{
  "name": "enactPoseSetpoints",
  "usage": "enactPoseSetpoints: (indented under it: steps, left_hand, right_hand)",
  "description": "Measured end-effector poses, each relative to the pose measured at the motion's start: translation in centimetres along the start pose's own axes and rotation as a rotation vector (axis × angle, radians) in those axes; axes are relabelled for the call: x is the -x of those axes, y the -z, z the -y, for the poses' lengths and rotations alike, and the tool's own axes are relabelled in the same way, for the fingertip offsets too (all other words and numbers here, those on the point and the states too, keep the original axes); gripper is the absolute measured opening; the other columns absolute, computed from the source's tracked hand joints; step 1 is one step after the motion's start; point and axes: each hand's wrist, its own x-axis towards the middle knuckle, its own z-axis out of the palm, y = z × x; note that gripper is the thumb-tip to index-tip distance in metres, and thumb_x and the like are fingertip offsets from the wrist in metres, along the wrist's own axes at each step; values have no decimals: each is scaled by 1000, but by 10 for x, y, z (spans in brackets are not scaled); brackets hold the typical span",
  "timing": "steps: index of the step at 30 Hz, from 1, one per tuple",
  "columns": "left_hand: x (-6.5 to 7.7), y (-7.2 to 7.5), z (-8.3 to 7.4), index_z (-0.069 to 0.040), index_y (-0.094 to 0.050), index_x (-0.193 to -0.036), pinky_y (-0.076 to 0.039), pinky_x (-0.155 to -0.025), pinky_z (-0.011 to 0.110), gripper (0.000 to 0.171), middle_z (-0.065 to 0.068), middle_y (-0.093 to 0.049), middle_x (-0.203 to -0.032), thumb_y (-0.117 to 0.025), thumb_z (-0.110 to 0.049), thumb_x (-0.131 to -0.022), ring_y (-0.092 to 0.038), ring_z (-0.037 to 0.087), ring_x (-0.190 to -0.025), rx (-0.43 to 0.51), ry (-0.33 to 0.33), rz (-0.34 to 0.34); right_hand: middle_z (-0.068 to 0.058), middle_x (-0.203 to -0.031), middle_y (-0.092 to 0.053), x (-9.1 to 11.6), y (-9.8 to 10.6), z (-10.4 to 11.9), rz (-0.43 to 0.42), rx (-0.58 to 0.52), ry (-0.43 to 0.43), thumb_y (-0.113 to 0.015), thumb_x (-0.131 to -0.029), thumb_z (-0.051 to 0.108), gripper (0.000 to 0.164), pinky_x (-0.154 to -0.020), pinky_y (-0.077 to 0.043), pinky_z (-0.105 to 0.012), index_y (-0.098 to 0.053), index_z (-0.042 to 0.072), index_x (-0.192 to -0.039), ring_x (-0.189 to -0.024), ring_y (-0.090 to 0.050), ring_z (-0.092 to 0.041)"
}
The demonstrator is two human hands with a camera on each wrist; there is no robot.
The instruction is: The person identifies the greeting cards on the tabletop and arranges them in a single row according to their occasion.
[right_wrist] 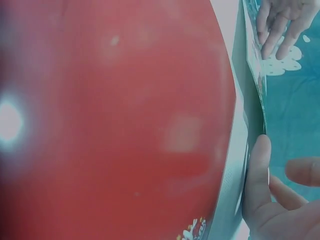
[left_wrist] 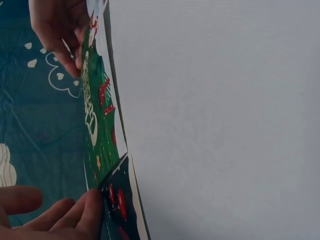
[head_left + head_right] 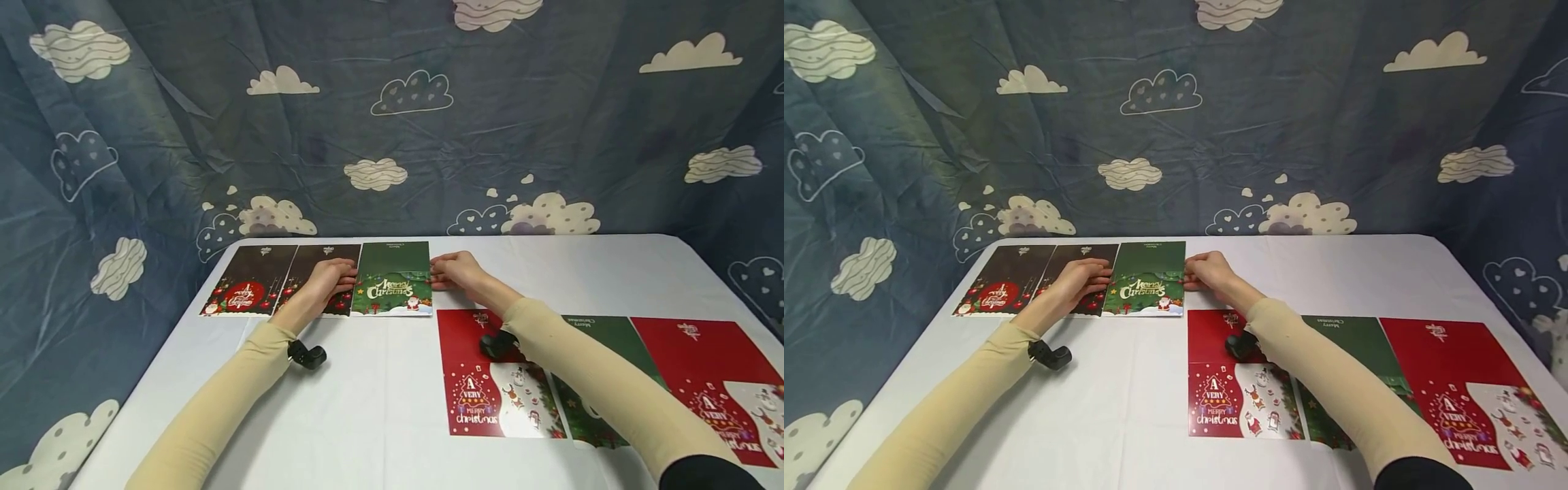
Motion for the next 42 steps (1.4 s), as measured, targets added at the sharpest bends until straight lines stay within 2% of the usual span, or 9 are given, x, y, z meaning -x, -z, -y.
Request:
enactPoseSetpoints:
  steps: [5,9,14,21,27,31,35,42]
  left_hand:
    - [2,2,0,6,-35,-139,-40,-100,39,43,25,-45,-134,-38,-9,-99,-47,36,-118,-12,-1,19]
    - [4,3,0,6,-33,-140,-40,-100,40,44,27,-43,-135,-38,-8,-99,-47,37,-119,-6,-10,31]
    - [6,4,1,7,-35,-138,-42,-98,42,42,29,-44,-132,-39,-7,-99,-49,39,-117,-30,-46,14]
    - [10,4,4,8,-42,-132,-48,-90,42,38,27,-49,-127,-40,-8,-98,-53,37,-112,-191,-111,-3]
    - [15,0,7,7,-51,-123,-51,-83,41,33,25,-55,-114,-43,-4,-93,-58,35,-101,-328,-186,-49]
    - [15,0,10,7,-55,-120,-53,-81,40,32,24,-58,-109,-44,-3,-92,-59,33,-98,-327,-191,-88]
    - [14,1,10,9,-57,-115,-53,-79,39,30,25,-59,-107,-44,-1,-91,-60,35,-97,-313,-209,-97]
    - [21,4,5,11,-56,-114,-50,-84,46,28,28,-56,-112,-49,-1,-90,-57,37,-100,-207,-267,-67]
  right_hand:
    - [-23,-112,-54,1,2,-1,4,11,-8,-43,-96,6,40,-81,-53,-36,-42,-12,-132,-82,-64,-19]
    - [-24,-115,-54,2,2,-2,6,39,-12,-44,-97,8,40,-81,-53,-37,-42,-10,-133,-85,-63,-21]
    - [-23,-117,-55,5,1,-2,-13,77,-13,-44,-96,10,41,-82,-53,-37,-42,-7,-133,-89,-63,-24]
    - [-24,-122,-52,12,-3,-3,-24,110,-3,-47,-95,11,44,-85,-52,-35,-41,-6,-135,-100,-60,-28]
    - [-22,-132,-45,21,-7,-3,-6,155,14,-46,-96,12,45,-88,-50,-37,-39,-6,-136,-110,-56,-31]
    - [-22,-132,-45,22,-8,-3,6,154,7,-47,-96,13,46,-89,-49,-38,-39,-5,-137,-110,-56,-32]
    - [-22,-130,-47,21,-7,-3,0,150,6,-47,-95,13,45,-88,-50,-37,-40,-5,-136,-108,-57,-30]
    - [-27,-131,-45,34,1,2,-13,117,124,-44,-96,12,44,-92,-47,-43,-40,-8,-134,-111,-53,-38]
